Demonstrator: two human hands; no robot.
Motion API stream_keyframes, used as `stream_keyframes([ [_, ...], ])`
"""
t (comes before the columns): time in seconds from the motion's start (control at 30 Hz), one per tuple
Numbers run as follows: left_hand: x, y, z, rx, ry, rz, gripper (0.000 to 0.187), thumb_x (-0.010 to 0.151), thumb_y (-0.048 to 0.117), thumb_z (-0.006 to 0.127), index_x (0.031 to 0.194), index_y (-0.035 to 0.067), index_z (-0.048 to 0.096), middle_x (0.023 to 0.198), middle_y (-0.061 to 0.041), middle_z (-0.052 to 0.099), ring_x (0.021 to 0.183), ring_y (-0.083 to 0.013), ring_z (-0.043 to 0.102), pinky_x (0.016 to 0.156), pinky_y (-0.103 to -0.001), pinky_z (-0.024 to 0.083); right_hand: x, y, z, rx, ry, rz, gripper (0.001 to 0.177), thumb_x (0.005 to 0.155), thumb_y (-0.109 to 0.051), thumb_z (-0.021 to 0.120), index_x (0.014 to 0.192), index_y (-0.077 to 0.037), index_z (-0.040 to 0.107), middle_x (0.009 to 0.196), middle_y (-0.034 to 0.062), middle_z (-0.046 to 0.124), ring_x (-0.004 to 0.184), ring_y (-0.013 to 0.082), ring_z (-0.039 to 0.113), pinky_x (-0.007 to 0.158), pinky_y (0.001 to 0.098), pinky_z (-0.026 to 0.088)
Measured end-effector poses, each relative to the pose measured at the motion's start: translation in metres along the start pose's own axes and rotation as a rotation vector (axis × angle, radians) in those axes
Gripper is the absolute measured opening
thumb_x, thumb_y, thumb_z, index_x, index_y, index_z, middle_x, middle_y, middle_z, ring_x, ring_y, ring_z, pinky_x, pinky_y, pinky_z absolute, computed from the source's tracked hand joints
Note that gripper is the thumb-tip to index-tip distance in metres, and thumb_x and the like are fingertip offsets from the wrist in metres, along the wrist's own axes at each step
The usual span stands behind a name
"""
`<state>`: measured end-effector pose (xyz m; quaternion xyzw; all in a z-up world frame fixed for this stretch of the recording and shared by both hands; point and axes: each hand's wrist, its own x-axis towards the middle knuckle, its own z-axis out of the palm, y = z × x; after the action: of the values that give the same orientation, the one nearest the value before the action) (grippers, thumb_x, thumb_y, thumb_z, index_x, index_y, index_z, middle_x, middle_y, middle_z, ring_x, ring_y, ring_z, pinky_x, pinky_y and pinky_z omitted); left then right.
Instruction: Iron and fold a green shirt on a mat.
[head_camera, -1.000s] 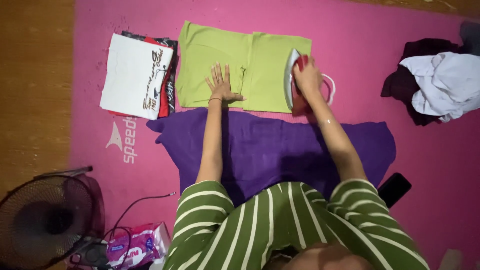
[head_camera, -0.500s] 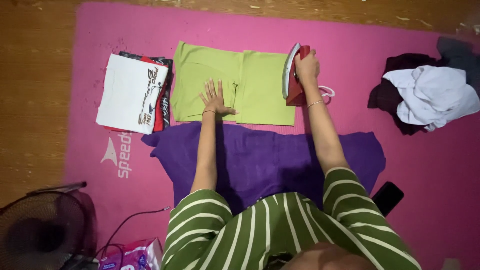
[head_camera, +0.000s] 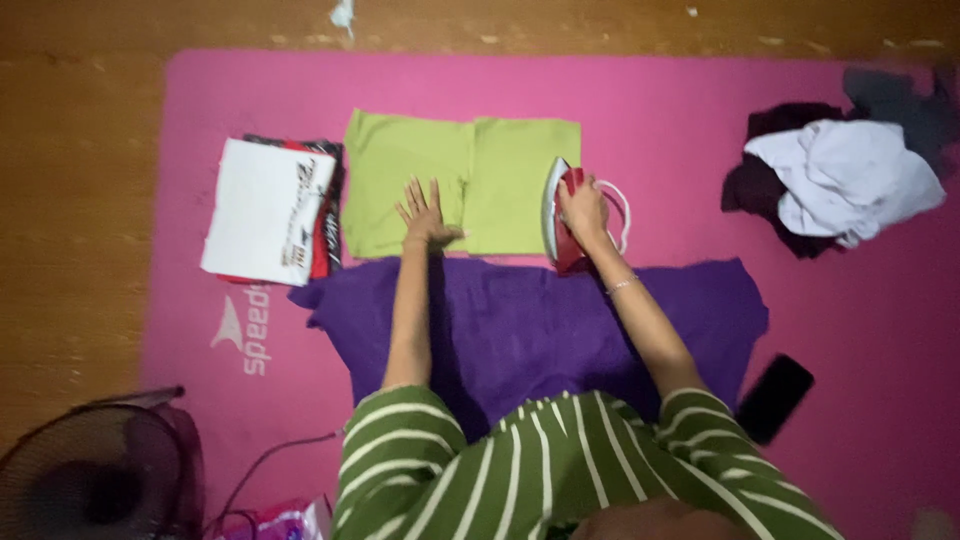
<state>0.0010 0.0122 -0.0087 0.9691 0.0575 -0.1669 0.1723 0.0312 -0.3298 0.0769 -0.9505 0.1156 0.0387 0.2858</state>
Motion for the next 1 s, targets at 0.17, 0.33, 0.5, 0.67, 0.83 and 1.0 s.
stream_keyframes([
  [0.17, -0.012, -0.004, 0.006, -0.011, 0.022, -0.067, 0.167, 0.047, 0.088, 0.079, 0.164, 0.014, -0.015, 0.166, -0.030, -0.026, 0.153, -0.0435, -0.028, 0.117, -0.071, -0.012, 0.042, -0.011, -0.005, -0.050, 0.080, -0.013, 0.072, 0.097, -0.050, 0.063, 0.137, 0.009, 0.048, 0.102, 0.0333, 0.069, 0.093, 0.0505, 0.069, 0.080, 0.0587, 0.056],
  [0.33, -0.022, 0.006, -0.015, -0.011, -0.006, -0.107, 0.168, 0.045, 0.090, 0.075, 0.163, 0.015, -0.017, 0.164, -0.031, -0.029, 0.153, -0.0417, -0.030, 0.116, -0.070, -0.015, 0.085, -0.019, -0.005, 0.007, 0.098, 0.020, 0.062, 0.091, -0.044, 0.069, 0.130, 0.002, 0.055, 0.099, 0.0296, 0.071, 0.095, 0.0480, 0.070, 0.084, 0.0567, 0.056],
  [0.5, -0.019, -0.001, -0.010, -0.031, -0.030, -0.090, 0.169, 0.045, 0.093, 0.073, 0.164, 0.013, -0.017, 0.164, -0.030, -0.030, 0.152, -0.0427, -0.032, 0.115, -0.072, -0.016, 0.069, -0.013, -0.003, 0.038, -0.011, 0.036, 0.056, 0.075, -0.024, 0.071, 0.124, -0.001, 0.057, 0.099, 0.0279, 0.071, 0.095, 0.0464, 0.071, 0.086, 0.0539, 0.056],
  [0.67, -0.023, -0.002, -0.013, -0.042, -0.034, -0.065, 0.171, 0.043, 0.092, 0.075, 0.163, 0.013, -0.018, 0.163, -0.030, -0.032, 0.150, -0.0421, -0.034, 0.115, -0.071, -0.017, -0.004, -0.009, -0.011, 0.018, -0.135, -0.054, 0.055, 0.078, -0.025, 0.070, 0.125, 0.000, 0.058, 0.103, 0.0286, 0.072, 0.099, 0.0462, 0.071, 0.090, 0.0534, 0.056],
  [0.83, -0.028, 0.001, -0.015, -0.020, -0.055, -0.055, 0.174, 0.041, 0.089, 0.080, 0.162, 0.013, -0.020, 0.162, -0.030, -0.033, 0.150, -0.0428, -0.035, 0.114, -0.073, -0.016, -0.034, -0.015, -0.018, -0.035, -0.154, -0.117, 0.061, 0.077, -0.025, 0.071, 0.129, 0.002, 0.053, 0.102, 0.0301, 0.070, 0.098, 0.0489, 0.069, 0.086, 0.0558, 0.055],
  [1.0, -0.027, -0.001, -0.012, 0.006, -0.054, -0.064, 0.178, 0.040, 0.082, 0.086, 0.161, 0.011, -0.023, 0.161, -0.033, -0.033, 0.148, -0.0443, -0.036, 0.113, -0.073, -0.016, 0.010, -0.025, -0.010, -0.068, -0.086, -0.087, 0.056, 0.085, -0.026, 0.066, 0.132, 0.002, 0.053, 0.100, 0.0317, 0.071, 0.095, 0.0520, 0.068, 0.083, 0.0601, 0.054],
])
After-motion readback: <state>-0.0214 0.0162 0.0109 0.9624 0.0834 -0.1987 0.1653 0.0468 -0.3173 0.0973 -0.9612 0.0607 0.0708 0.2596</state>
